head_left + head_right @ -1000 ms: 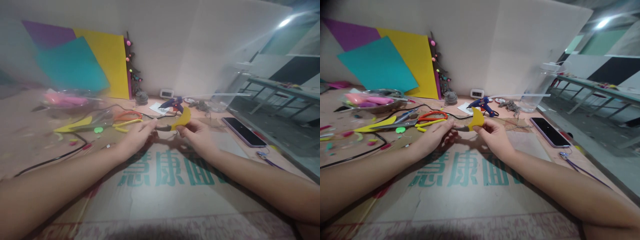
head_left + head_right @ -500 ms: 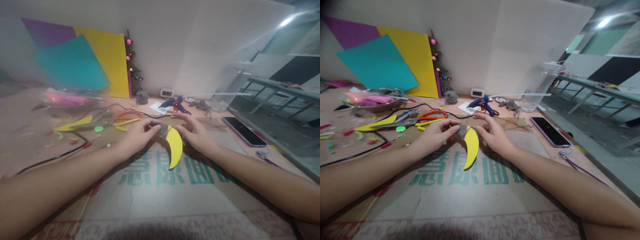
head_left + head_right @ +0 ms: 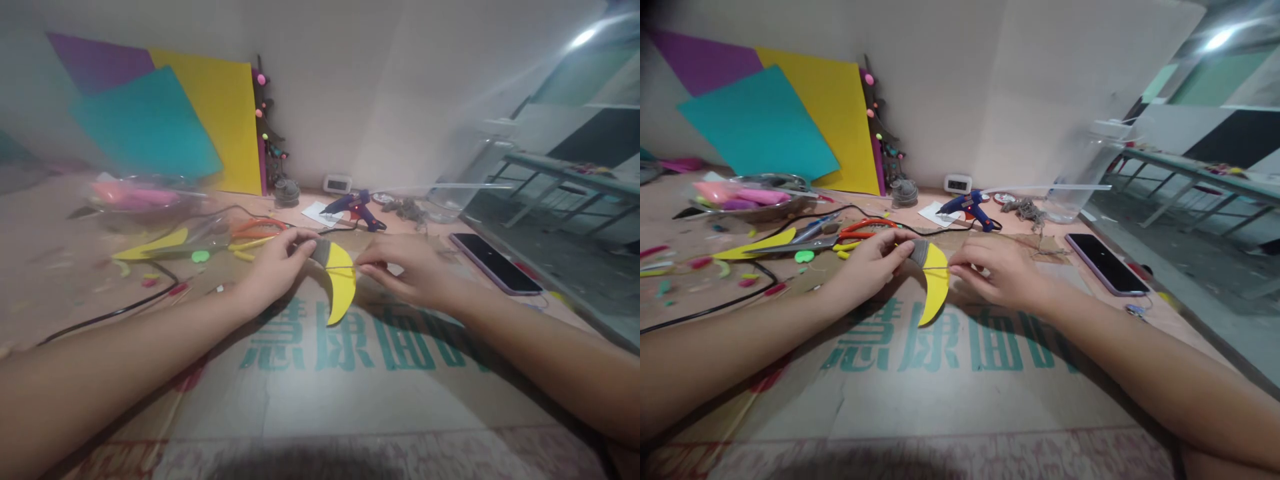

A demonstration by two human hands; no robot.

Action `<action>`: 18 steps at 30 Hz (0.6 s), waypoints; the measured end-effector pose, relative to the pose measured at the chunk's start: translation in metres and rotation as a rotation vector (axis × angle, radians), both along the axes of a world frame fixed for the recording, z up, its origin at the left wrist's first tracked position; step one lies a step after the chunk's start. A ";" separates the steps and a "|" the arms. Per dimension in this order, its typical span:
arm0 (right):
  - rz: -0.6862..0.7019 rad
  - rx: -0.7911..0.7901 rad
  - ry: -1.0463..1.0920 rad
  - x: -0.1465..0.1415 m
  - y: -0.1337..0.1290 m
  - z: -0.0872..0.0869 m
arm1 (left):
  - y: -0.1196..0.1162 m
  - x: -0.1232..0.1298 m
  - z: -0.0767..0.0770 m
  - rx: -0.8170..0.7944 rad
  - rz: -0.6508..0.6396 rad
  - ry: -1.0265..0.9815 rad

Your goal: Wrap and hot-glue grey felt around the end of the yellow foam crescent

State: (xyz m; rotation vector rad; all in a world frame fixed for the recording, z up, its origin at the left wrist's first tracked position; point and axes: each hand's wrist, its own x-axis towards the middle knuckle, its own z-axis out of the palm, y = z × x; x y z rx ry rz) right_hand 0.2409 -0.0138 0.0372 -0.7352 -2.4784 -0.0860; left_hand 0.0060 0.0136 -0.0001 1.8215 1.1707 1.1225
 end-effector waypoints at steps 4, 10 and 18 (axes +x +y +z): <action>0.063 -0.001 -0.177 0.005 -0.006 0.011 | 0.001 0.001 0.000 0.002 -0.014 0.027; -0.275 -0.002 -0.043 0.014 0.003 0.023 | 0.002 0.000 -0.003 -0.043 -0.045 0.031; -0.725 -0.208 0.071 0.057 0.065 -0.008 | -0.004 0.003 -0.006 -0.067 -0.156 0.035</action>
